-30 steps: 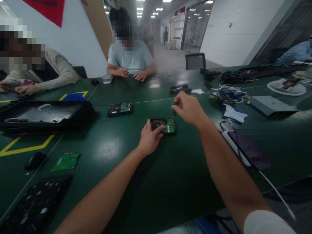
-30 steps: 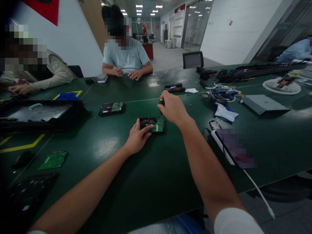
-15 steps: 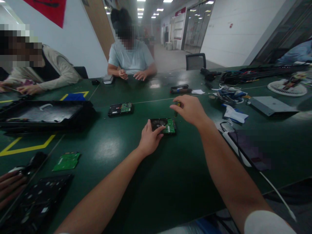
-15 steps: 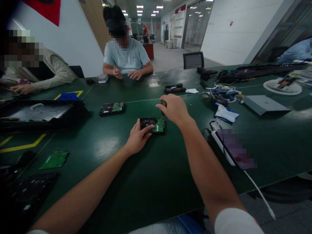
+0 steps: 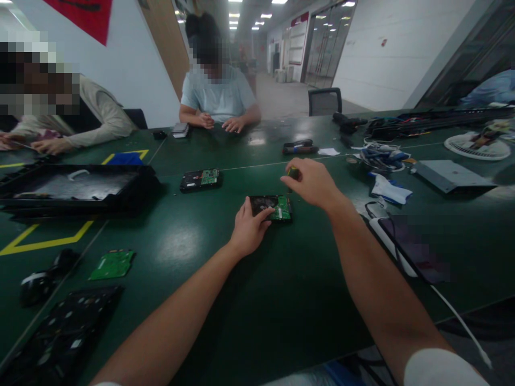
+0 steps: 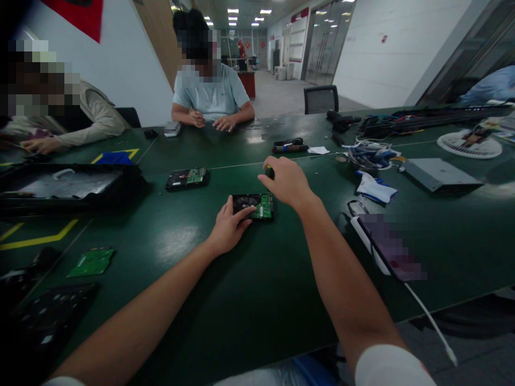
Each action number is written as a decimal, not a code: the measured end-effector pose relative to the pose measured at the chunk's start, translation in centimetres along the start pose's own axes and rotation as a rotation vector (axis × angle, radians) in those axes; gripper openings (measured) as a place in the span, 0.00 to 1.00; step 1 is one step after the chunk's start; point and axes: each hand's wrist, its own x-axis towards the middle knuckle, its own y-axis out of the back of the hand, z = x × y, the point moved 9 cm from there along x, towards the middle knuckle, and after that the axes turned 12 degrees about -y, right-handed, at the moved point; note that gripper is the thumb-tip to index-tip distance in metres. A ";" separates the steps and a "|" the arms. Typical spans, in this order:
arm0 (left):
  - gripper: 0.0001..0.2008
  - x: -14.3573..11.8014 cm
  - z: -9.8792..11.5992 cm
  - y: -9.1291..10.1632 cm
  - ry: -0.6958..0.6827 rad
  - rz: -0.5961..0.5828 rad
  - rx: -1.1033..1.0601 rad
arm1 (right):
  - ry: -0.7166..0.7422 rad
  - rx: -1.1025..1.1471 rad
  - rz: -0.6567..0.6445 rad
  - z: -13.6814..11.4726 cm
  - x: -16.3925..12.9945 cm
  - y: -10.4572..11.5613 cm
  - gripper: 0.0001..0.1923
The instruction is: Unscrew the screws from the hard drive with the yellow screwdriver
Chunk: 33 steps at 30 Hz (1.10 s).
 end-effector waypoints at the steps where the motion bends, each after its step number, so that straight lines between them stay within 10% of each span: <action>1: 0.23 0.0 0.0 0.0 0.002 0.000 0.000 | -0.015 -0.020 -0.008 0.0 0.0 0.0 0.11; 17: 0.23 -0.1 -0.1 0.0 -0.001 0.001 0.003 | 0.025 0.182 -0.075 -0.3 -0.2 -0.5 0.11; 26: 0.23 -0.1 0.1 0.2 -0.004 0.004 0.004 | -0.233 0.591 -0.368 1.4 -0.2 -2.3 0.20; 33: 0.23 0.0 0.0 0.2 0.006 -0.009 0.010 | -0.176 0.140 -0.103 1.4 0.3 0.2 0.24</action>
